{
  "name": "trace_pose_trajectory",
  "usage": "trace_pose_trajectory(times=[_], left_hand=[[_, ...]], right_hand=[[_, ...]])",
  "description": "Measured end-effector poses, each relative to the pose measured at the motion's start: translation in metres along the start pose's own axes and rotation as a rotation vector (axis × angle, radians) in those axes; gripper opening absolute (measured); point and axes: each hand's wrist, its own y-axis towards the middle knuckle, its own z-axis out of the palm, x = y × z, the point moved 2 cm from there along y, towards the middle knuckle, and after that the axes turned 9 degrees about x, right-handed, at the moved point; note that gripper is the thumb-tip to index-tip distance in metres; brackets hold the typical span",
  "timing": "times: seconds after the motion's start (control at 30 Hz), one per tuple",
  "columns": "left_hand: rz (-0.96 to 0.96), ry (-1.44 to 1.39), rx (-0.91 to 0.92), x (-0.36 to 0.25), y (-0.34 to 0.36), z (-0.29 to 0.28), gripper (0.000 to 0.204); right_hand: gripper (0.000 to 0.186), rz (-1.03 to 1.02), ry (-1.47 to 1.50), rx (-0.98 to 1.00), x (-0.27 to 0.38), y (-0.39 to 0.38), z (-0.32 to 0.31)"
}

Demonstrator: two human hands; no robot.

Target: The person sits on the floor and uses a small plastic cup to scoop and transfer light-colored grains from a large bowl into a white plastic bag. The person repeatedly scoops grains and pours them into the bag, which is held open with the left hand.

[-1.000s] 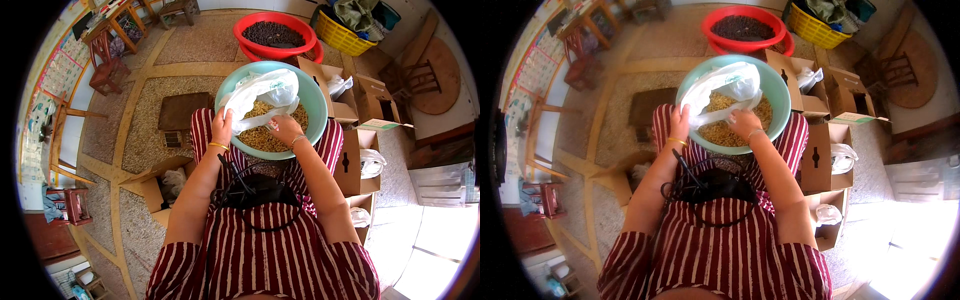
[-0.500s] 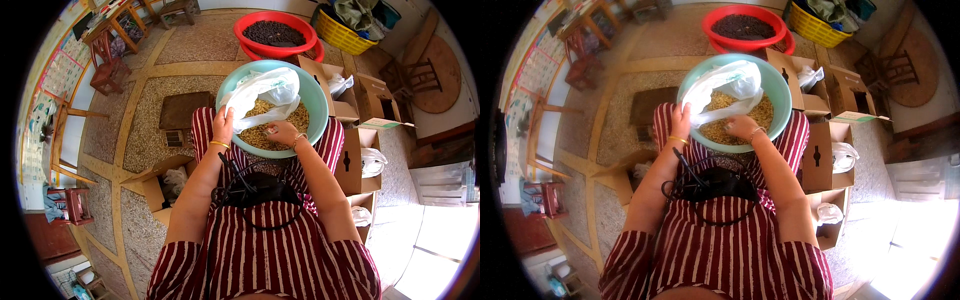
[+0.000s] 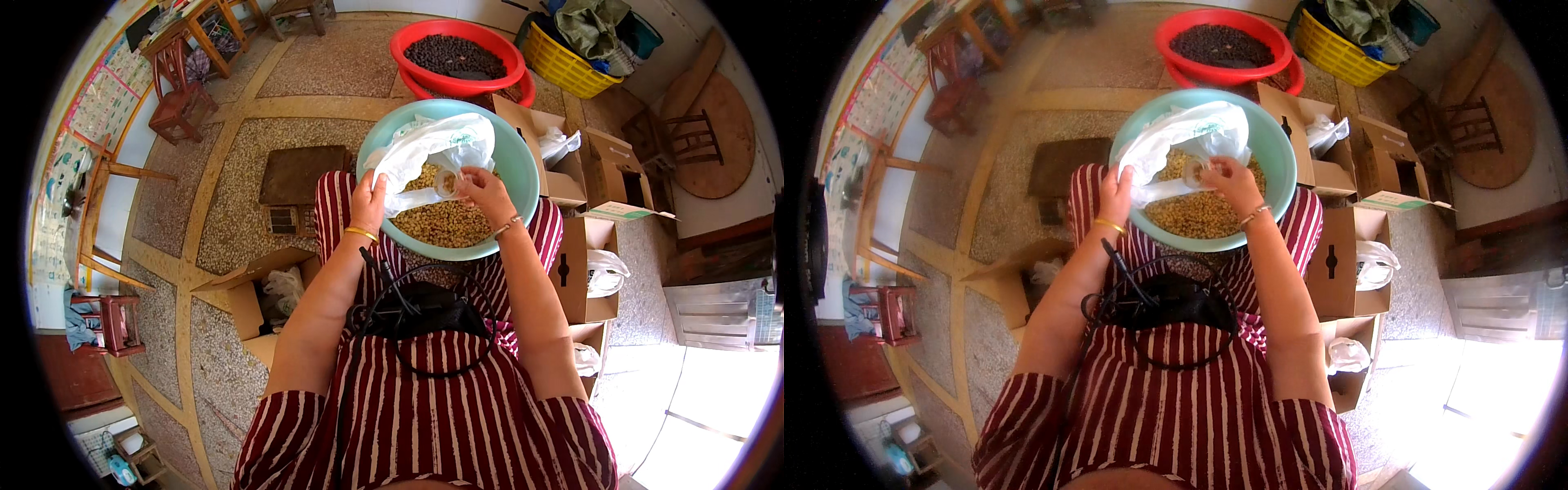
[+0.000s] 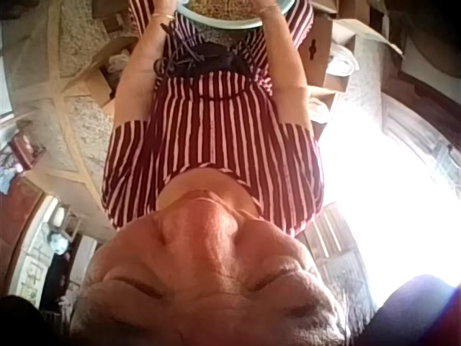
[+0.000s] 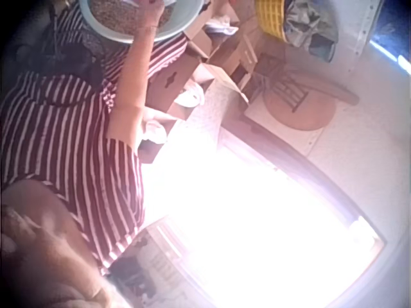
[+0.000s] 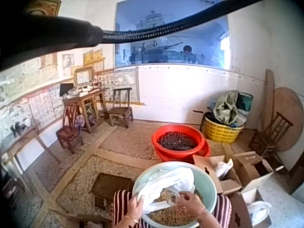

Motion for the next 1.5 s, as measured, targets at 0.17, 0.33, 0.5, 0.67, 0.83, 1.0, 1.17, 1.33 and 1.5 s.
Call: trace_pose_trajectory(times=[0.17, 0.33, 0.5, 0.67, 0.83, 1.0, 1.17, 1.33, 1.5], left_hand=[[-0.008, 0.012, 0.002, -0.007, 0.000, 0.000, 0.029], [-0.031, 0.006, 0.003, 0.001, 0.000, -0.001, 0.030], [0.017, 0.029, -0.001, -0.003, -0.001, -0.002, 0.030], [0.022, 0.021, 0.007, -0.004, 0.000, -0.001, 0.031], [-0.016, -0.050, 0.015, -0.005, 0.000, 0.003, 0.032], [-0.015, -0.018, 0.018, -0.001, -0.001, -0.002, 0.033], [-0.004, 0.072, 0.012, -0.007, 0.002, 0.002, 0.034], [-0.046, 0.070, 0.005, 0.000, 0.001, 0.003, 0.038], [-0.041, 0.061, 0.015, 0.004, 0.002, 0.002, 0.039]], right_hand=[[0.037, -0.378, -0.688, -0.304, 0.031, 0.017, 0.015], [0.030, -0.462, -0.981, -0.264, 0.045, 0.026, 0.026], [0.037, -0.581, -1.058, -0.281, 0.047, 0.024, 0.023], [0.036, -0.531, -0.851, -0.331, 0.045, 0.014, 0.015], [0.024, -0.451, -0.738, -0.217, 0.019, -0.002, 0.012], [0.028, -0.028, -0.942, 0.062, 0.010, -0.020, 0.030], [0.033, 0.125, -1.057, 0.115, -0.037, -0.007, 0.037], [0.036, 0.183, -1.044, 0.136, -0.036, -0.014, 0.040], [0.037, 0.192, -1.054, 0.210, -0.024, -0.019, 0.042]])
